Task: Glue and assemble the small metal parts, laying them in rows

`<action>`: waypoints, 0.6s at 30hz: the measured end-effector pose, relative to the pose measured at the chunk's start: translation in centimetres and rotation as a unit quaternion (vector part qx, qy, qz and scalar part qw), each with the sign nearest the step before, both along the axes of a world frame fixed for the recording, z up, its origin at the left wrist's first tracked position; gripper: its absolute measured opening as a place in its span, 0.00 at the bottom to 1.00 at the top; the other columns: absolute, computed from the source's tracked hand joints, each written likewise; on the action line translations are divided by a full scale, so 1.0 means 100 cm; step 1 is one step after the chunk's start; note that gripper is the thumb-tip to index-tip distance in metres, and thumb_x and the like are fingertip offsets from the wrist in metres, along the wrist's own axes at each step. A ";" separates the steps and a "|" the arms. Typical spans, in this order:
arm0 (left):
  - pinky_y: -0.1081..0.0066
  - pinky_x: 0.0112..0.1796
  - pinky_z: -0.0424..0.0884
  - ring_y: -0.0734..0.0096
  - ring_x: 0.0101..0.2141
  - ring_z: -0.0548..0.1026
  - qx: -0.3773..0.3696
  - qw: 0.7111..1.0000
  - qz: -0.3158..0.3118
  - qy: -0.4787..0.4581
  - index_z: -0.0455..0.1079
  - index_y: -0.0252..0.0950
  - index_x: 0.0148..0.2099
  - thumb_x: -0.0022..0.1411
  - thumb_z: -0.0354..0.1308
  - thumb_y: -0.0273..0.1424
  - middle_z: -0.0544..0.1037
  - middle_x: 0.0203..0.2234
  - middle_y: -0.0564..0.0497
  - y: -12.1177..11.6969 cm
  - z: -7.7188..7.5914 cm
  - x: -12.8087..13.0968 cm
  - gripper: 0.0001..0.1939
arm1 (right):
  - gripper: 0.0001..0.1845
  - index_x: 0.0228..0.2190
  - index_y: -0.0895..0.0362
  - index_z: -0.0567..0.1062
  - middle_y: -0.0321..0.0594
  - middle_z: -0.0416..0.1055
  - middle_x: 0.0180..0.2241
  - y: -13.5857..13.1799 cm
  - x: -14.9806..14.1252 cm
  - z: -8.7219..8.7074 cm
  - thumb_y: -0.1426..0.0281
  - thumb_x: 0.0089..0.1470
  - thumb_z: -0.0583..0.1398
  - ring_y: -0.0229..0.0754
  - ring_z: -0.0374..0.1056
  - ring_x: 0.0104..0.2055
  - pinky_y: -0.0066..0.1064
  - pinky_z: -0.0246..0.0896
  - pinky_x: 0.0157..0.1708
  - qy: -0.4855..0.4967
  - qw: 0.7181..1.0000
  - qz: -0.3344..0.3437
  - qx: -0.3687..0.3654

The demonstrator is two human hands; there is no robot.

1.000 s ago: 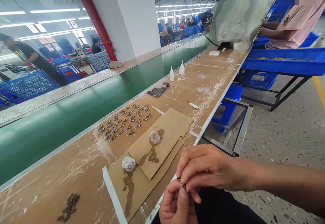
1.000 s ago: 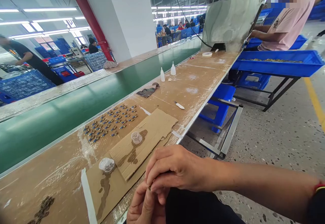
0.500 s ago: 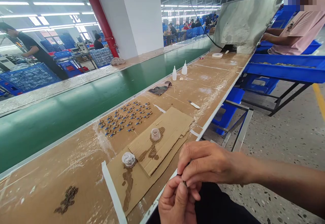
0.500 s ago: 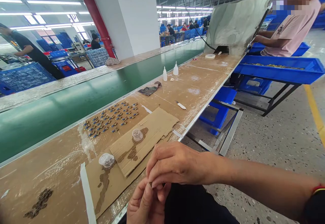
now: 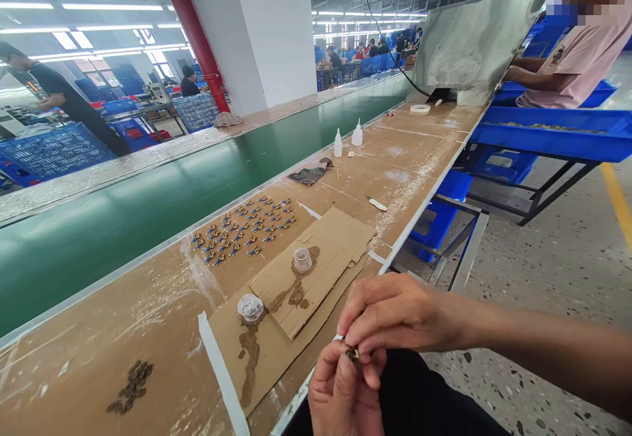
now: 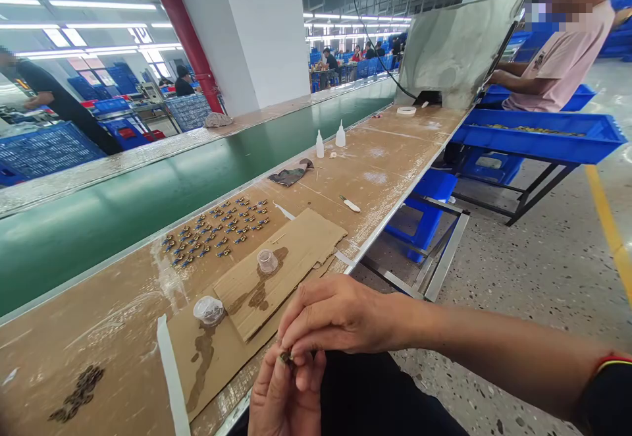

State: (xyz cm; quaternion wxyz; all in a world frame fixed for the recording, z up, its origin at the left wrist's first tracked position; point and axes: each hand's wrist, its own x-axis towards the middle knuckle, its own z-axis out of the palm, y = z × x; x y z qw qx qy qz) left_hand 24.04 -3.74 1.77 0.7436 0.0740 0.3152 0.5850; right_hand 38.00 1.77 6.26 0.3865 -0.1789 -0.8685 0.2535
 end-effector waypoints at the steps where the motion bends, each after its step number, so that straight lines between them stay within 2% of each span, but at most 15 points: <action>1: 0.75 0.33 0.75 0.85 0.16 0.69 -0.001 1.000 -0.001 -0.004 0.77 0.40 0.24 0.31 0.75 0.32 0.76 0.16 0.56 0.000 -0.001 0.000 0.14 | 0.06 0.35 0.65 0.74 0.45 0.72 0.36 -0.002 -0.001 0.000 0.76 0.54 0.59 0.32 0.68 0.38 0.23 0.65 0.40 0.000 1.000 -0.009 0.000; 6: 0.80 0.32 0.73 0.87 0.17 0.69 0.008 0.999 -0.016 -0.036 0.77 0.38 0.26 0.34 0.74 0.31 0.73 0.14 0.58 0.002 -0.004 -0.001 0.12 | 0.07 0.37 0.65 0.73 0.44 0.72 0.37 -0.009 -0.002 0.000 0.76 0.54 0.59 0.32 0.67 0.39 0.23 0.65 0.41 -0.008 0.999 -0.040 0.021; 11: 0.86 0.26 0.68 0.88 0.18 0.68 -0.008 0.999 -0.005 -0.033 0.76 0.36 0.26 0.33 0.74 0.30 0.74 0.15 0.58 0.002 -0.006 0.000 0.14 | 0.09 0.39 0.65 0.72 0.45 0.71 0.38 -0.016 -0.006 0.003 0.75 0.55 0.58 0.33 0.66 0.40 0.24 0.64 0.41 -0.036 0.995 -0.073 0.056; 18: 0.84 0.27 0.70 0.85 0.18 0.69 -0.003 1.000 0.012 0.009 0.76 0.37 0.24 0.33 0.74 0.32 0.72 0.13 0.57 0.002 -0.013 0.000 0.13 | 0.07 0.36 0.65 0.73 0.42 0.72 0.35 -0.021 -0.009 0.004 0.76 0.57 0.56 0.33 0.65 0.36 0.23 0.63 0.37 -0.058 0.989 -0.105 0.086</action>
